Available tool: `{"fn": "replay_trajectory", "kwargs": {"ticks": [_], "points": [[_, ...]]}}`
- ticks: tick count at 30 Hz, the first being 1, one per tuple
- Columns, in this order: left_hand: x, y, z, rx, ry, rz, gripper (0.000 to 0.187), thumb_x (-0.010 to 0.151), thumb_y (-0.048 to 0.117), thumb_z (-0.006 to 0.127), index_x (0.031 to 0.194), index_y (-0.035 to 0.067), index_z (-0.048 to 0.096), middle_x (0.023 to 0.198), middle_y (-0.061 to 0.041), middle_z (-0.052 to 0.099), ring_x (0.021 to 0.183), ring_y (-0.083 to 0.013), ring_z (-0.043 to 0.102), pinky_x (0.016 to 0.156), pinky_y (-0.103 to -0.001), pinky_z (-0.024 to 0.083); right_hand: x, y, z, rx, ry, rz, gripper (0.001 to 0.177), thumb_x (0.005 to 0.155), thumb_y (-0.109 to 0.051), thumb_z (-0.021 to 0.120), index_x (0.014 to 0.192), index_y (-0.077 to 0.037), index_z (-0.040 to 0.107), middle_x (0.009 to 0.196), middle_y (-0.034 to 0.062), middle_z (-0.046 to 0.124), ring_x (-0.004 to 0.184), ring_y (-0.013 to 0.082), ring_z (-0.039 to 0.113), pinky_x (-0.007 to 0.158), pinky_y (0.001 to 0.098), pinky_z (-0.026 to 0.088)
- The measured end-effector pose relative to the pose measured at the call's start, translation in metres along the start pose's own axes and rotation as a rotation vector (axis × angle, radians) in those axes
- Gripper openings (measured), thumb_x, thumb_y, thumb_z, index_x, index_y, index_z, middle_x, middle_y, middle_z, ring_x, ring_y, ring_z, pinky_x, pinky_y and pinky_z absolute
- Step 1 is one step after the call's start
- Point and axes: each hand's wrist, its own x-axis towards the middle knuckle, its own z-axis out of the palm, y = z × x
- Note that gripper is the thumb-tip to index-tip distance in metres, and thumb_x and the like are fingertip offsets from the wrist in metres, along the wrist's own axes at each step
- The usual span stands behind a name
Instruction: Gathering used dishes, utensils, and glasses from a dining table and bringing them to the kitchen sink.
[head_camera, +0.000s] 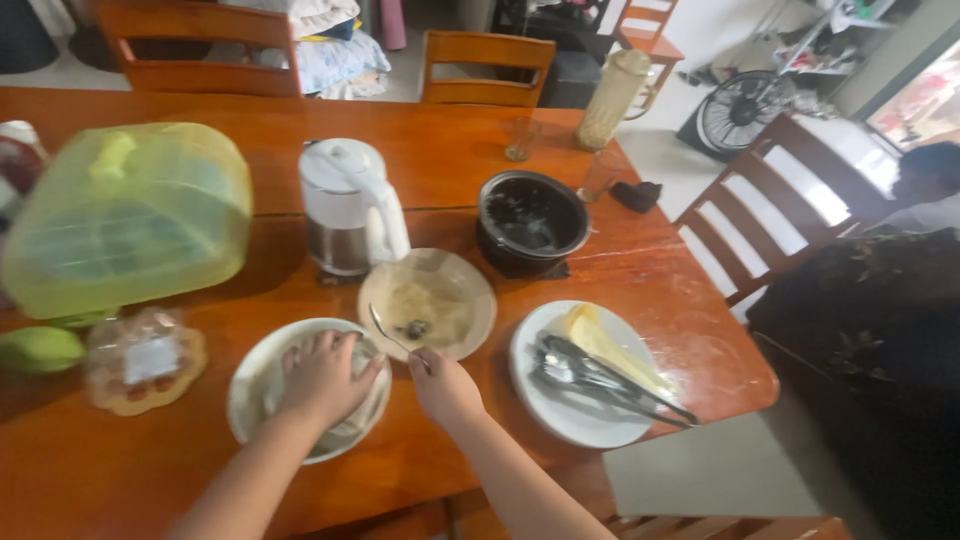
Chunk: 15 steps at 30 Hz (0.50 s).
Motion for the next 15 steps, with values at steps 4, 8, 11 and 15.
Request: {"fn": "replay_trajectory", "kwargs": {"ticks": [4,8,11,15], "points": [[-0.009,0.052,-0.005,-0.073,0.113,-0.002,0.062,0.09,0.058,0.057,0.137,0.018,0.058,0.139,-0.008,0.057,0.135,-0.0295,0.049,0.117,-0.056,0.029,0.024,0.062,-0.028,-0.057,0.181,-0.107,0.037,0.099,-0.037,0.051,0.119,-0.012,0.07,0.111,0.0192,0.072,0.106,0.0404,0.066,0.091,0.0471,0.052],[-0.002,0.104,0.016,-0.185,0.139,0.071,0.049,0.093,0.044,0.062,0.135,0.019,0.06,0.138,-0.004,0.06,0.136,-0.028,0.051,0.116,-0.05,0.038,0.019,0.109,-0.093,-0.11,0.193,-0.079,0.038,0.099,-0.042,0.052,0.114,-0.013,0.071,0.106,0.0196,0.073,0.103,0.0426,0.066,0.088,0.0489,0.053],[0.009,0.141,0.05,-0.227,0.077,0.225,0.057,0.09,0.039,0.066,0.14,0.016,0.054,0.144,-0.009,0.051,0.136,-0.0302,0.046,0.111,-0.052,0.035,0.022,0.159,-0.139,-0.243,0.207,-0.134,0.036,0.098,-0.039,0.052,0.11,-0.011,0.071,0.106,0.0181,0.072,0.102,0.0434,0.065,0.087,0.0516,0.051],[0.007,0.197,0.065,-0.164,-0.043,0.213,0.067,0.088,0.04,0.068,0.148,0.018,0.049,0.147,-0.006,0.047,0.138,-0.0293,0.042,0.111,-0.053,0.032,0.015,0.202,-0.187,-0.281,0.129,0.034,0.036,0.099,-0.039,0.05,0.112,-0.013,0.072,0.102,0.0191,0.074,0.098,0.0408,0.07,0.091,0.0489,0.053]]}}
